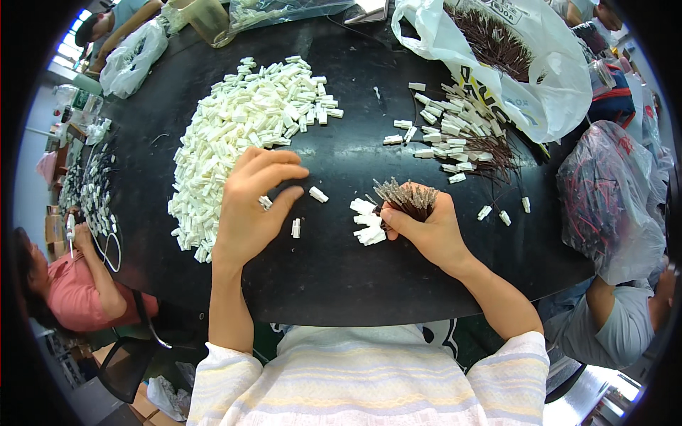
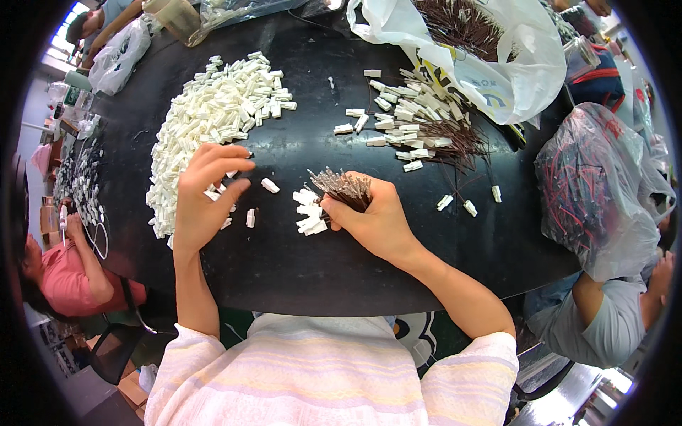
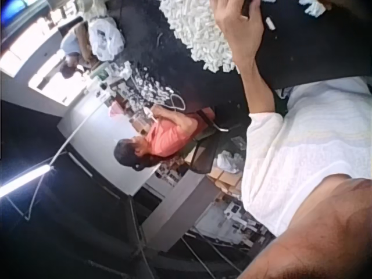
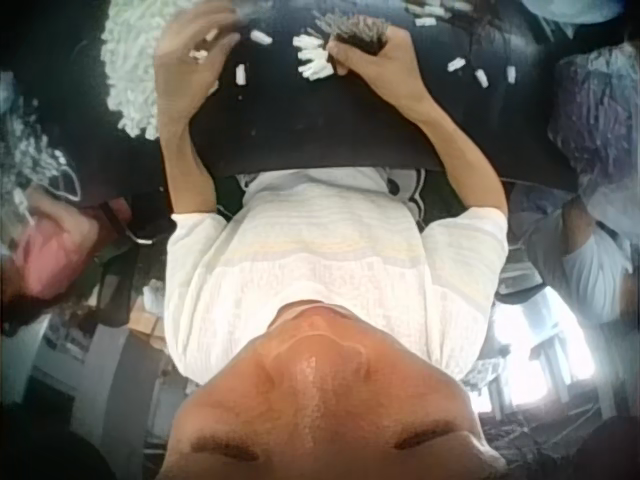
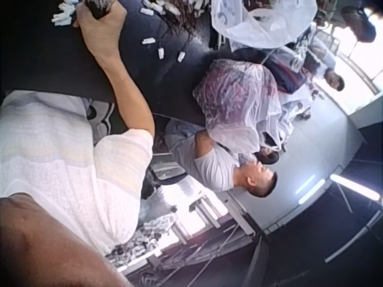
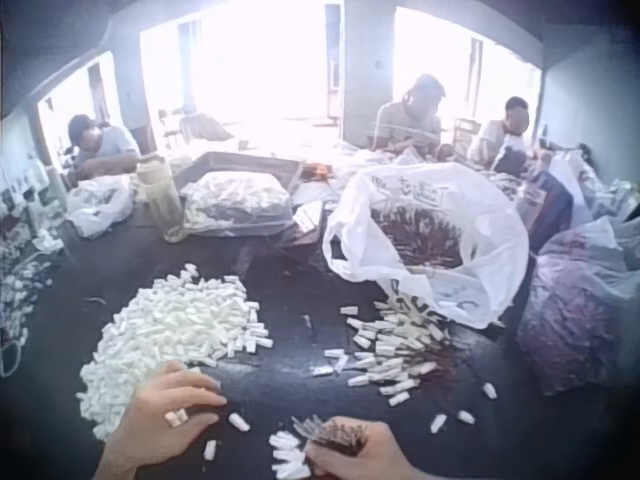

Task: The person assembles small electrical connectors with wires by hand at a factory workstation.

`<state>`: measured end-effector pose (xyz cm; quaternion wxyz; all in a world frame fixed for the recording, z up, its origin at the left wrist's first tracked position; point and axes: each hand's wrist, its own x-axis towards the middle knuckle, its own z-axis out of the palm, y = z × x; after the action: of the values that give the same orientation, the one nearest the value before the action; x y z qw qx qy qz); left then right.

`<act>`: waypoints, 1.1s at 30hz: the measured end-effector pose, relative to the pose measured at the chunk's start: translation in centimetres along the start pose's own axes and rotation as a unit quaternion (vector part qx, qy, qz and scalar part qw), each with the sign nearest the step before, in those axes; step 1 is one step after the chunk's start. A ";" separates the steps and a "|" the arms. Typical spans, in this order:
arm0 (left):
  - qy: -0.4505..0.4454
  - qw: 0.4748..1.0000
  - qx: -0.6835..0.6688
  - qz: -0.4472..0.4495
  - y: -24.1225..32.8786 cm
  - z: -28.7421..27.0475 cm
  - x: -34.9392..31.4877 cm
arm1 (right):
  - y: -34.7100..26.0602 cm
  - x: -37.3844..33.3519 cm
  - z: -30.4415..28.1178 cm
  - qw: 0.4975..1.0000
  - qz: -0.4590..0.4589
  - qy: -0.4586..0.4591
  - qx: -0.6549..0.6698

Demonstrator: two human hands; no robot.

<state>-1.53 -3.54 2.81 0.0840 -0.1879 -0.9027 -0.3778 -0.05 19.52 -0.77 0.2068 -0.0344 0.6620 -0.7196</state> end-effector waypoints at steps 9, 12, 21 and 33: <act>-0.059 0.992 -0.094 -0.062 -0.7 3.0 -1.2 | 0.0 0.0 0.3 1.000 0.015 -0.019 -0.003; -0.046 0.915 -0.349 -0.198 0.1 3.7 -1.1 | 0.1 0.0 0.2 1.000 0.001 -0.025 -0.016; -0.063 0.724 -0.623 -0.290 0.5 4.5 -0.8 | 0.7 0.0 0.3 1.000 -0.027 -0.013 -0.001; -0.074 0.787 -0.541 -0.286 1.4 4.3 -1.1 | 0.6 0.0 0.3 0.999 -0.020 -0.005 -0.031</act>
<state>0.04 0.09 0.39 -0.2107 0.0370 -0.5663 -0.7960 0.22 19.25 -1.26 0.1941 -0.0577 0.6822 -0.7026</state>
